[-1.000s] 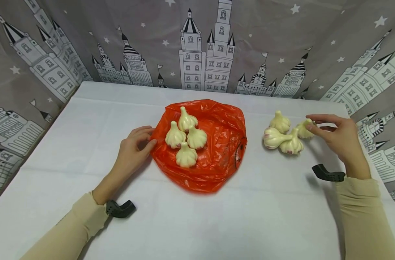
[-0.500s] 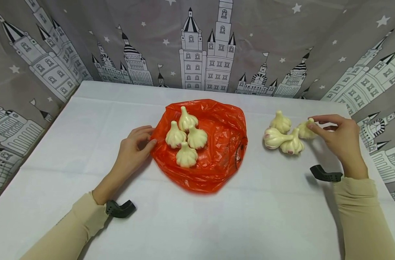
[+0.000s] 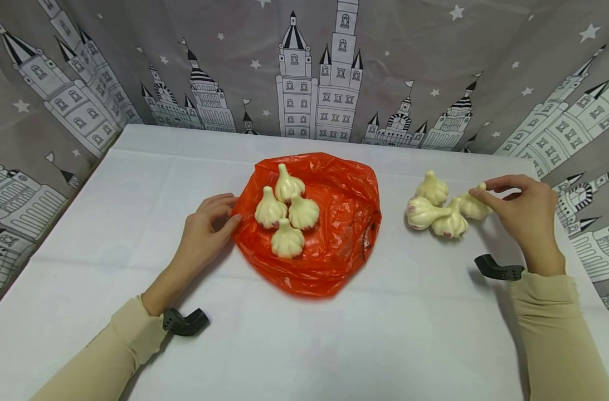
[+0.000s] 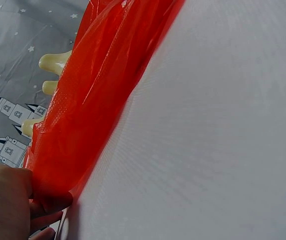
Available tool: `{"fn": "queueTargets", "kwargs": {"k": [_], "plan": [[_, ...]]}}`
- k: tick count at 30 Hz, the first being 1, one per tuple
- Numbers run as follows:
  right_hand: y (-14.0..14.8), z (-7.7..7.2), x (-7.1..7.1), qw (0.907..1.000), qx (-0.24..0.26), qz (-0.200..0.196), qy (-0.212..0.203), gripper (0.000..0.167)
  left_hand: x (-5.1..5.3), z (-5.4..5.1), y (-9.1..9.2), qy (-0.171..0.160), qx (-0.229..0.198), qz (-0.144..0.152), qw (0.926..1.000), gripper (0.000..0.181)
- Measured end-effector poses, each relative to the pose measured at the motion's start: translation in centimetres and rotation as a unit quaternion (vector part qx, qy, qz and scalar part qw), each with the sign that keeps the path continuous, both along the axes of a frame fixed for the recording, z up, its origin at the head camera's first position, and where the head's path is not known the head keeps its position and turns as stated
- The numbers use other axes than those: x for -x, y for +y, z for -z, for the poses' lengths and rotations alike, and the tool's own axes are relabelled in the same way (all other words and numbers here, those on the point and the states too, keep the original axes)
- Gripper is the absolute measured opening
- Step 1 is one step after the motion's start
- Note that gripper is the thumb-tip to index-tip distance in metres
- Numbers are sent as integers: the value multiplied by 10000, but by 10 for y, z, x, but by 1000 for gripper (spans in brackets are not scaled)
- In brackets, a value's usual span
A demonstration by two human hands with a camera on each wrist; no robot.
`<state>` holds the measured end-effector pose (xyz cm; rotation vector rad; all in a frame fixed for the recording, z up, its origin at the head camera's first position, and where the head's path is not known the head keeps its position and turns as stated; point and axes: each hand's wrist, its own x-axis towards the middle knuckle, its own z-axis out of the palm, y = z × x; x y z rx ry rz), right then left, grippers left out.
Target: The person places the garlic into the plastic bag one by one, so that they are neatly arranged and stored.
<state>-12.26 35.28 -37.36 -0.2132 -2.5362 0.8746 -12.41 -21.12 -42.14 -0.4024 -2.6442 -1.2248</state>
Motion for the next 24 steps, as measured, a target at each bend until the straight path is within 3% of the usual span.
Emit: {"fn": "queueTargets", "kwargs": {"k": [15,24], "plan": [[1,3,1,9988,159,-471,-44,30,0,0,0,-48,7,-23,10000,14],[0,1,0,9994,14,-356,-49,29,-1,0,0,-85,7,-23,10000,13]]}}
